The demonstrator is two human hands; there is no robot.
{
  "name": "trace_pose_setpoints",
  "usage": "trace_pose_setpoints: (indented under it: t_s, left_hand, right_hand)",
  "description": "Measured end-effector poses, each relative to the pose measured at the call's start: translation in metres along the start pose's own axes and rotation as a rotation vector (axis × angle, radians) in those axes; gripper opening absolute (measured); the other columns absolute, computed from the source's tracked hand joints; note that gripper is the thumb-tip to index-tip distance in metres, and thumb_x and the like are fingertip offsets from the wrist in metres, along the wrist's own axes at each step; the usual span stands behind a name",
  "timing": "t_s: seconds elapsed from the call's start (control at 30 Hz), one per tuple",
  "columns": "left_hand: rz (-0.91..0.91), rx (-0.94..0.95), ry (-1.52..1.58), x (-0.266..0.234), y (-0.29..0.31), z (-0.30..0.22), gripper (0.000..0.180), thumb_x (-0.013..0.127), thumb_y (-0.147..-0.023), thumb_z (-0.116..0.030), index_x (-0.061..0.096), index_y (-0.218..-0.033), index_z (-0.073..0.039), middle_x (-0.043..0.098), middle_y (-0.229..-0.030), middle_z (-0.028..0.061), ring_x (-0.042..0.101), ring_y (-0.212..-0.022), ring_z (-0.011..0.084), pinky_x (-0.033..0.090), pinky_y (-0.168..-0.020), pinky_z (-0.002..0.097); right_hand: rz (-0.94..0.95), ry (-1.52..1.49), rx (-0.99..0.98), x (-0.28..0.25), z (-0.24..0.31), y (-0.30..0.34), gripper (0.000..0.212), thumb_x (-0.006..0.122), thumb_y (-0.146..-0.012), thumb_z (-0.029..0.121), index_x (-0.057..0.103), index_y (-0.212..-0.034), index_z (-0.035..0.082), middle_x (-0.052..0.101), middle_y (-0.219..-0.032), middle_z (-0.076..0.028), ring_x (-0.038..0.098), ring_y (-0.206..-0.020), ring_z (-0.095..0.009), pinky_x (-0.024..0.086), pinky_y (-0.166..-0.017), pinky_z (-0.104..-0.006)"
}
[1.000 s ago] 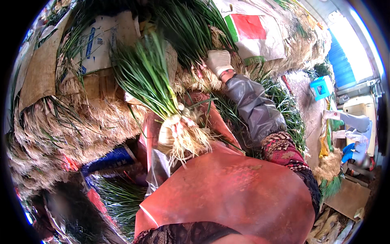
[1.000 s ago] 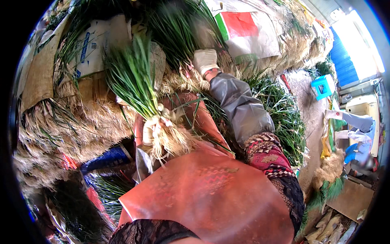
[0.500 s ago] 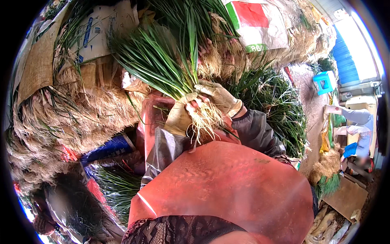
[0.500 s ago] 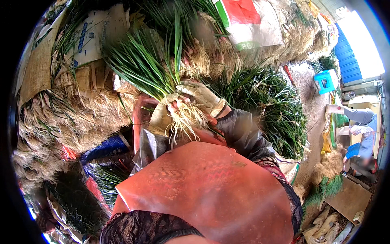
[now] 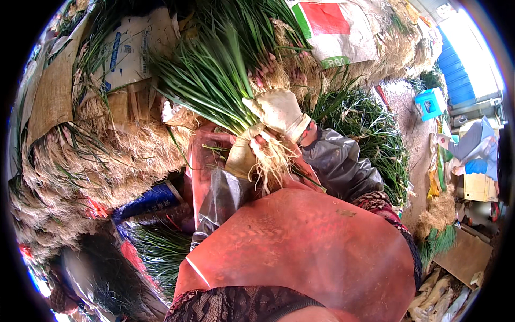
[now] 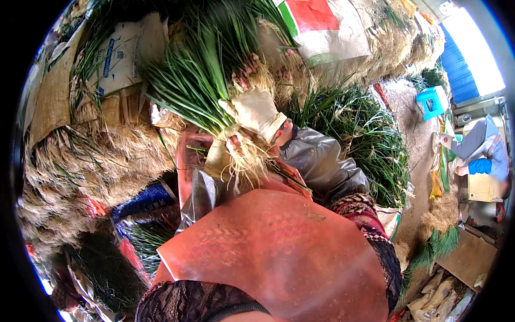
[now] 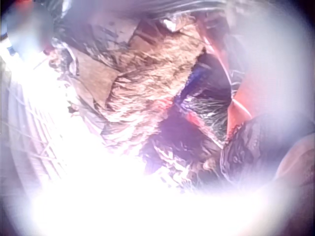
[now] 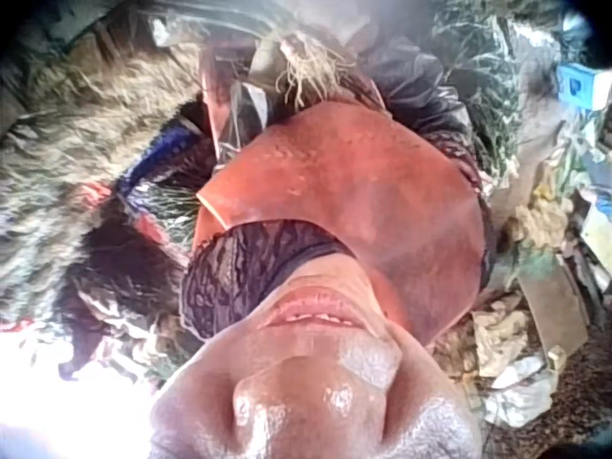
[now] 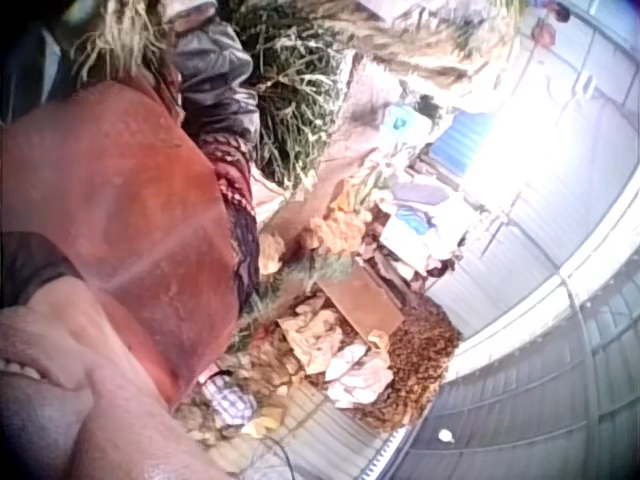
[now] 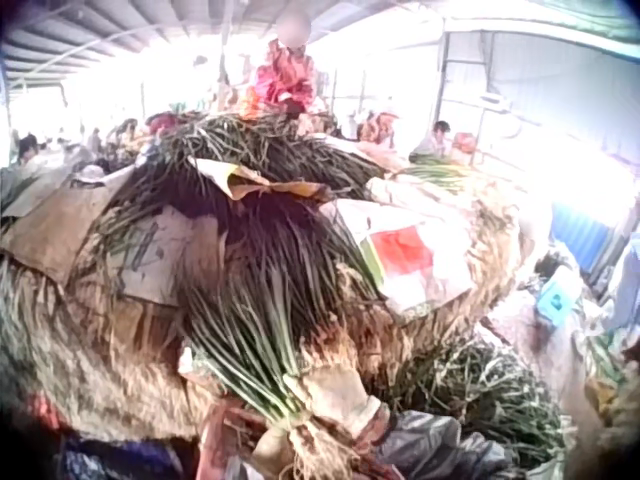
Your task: The person sorts and bundles vegetables by hand. They pull individual stalks from a large pile, gather them into a bunch, and secure it with a tie.
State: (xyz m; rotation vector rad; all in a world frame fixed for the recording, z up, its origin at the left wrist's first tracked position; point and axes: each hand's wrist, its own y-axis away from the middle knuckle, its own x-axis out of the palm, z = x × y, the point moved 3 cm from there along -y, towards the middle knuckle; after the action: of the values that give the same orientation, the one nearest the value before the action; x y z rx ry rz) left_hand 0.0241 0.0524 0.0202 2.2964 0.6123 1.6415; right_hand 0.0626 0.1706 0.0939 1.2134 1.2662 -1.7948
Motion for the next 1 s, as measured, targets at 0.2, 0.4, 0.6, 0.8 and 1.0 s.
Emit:
trace_pose_setpoints:
  t_s: [0.2, 0.4, 0.6, 0.8, 1.0]
  left_hand:
    - [0.347, 0.130, -0.220, 0.027, 0.034, -0.033, 0.038, 0.064, -0.081, -0.021, 0.054, -0.107, 0.006, 0.064, -0.092, 0.0129, 0.061, -0.068, 0.0165, 0.055, -0.066, 0.0253]
    - [0.295, 0.134, -0.016, -0.029, 0.018, -0.035, 0.038, 0.062, -0.087, -0.021, 0.050, -0.114, 0.003, 0.059, -0.095, 0.0123, 0.060, -0.075, 0.0159, 0.053, -0.061, 0.0216]
    - [0.332, 0.021, 0.065, -0.001, 0.018, -0.038, 0.026, 0.064, -0.083, -0.014, 0.053, -0.106, -0.009, 0.060, -0.095, 0.0099, 0.063, -0.079, 0.0194, 0.053, -0.058, 0.0237]
    - [0.080, 0.120, -0.172, 0.016, 0.002, -0.044, 0.034, 0.064, -0.083, -0.020, 0.053, -0.108, 0.001, 0.066, -0.092, 0.0147, 0.064, -0.077, 0.0168, 0.053, -0.070, 0.0280]
    - [0.097, -0.042, -0.092, 0.036, -0.012, -0.010, 0.019, 0.065, -0.082, -0.017, 0.061, -0.086, 0.002, 0.065, -0.076, 0.0134, 0.062, -0.067, 0.0181, 0.053, -0.062, 0.0310]
  right_hand:
    - [0.454, 0.038, 0.250, 0.053, -0.088, 0.023, 0.034, 0.051, -0.090, 0.039, 0.070, -0.093, 0.011, 0.065, -0.078, -0.011, 0.063, -0.065, -0.024, 0.048, -0.056, -0.0387]
    - [0.158, 0.166, 0.358, 0.008, -0.075, -0.008, 0.042, 0.062, -0.079, 0.050, 0.067, -0.086, 0.009, 0.066, -0.075, -0.012, 0.066, -0.074, -0.026, 0.050, -0.069, -0.0415]
    - [-0.206, 0.299, 0.274, 0.043, -0.135, -0.094, 0.009, 0.062, -0.067, 0.018, 0.067, -0.066, 0.010, 0.061, -0.058, -0.011, 0.061, -0.057, -0.029, 0.043, -0.053, -0.0432]
    - [-0.141, -1.597, 0.770, 0.012, -0.082, -0.010, 0.020, 0.060, -0.087, 0.018, 0.063, -0.099, 0.002, 0.066, -0.074, -0.007, 0.061, -0.056, -0.011, 0.042, -0.044, -0.0185]
    - [0.219, -2.168, 0.929, 0.032, -0.034, 0.045, 0.031, 0.053, -0.091, 0.013, 0.055, -0.116, -0.005, 0.063, -0.107, -0.014, 0.063, -0.089, -0.015, 0.052, -0.081, -0.0268]
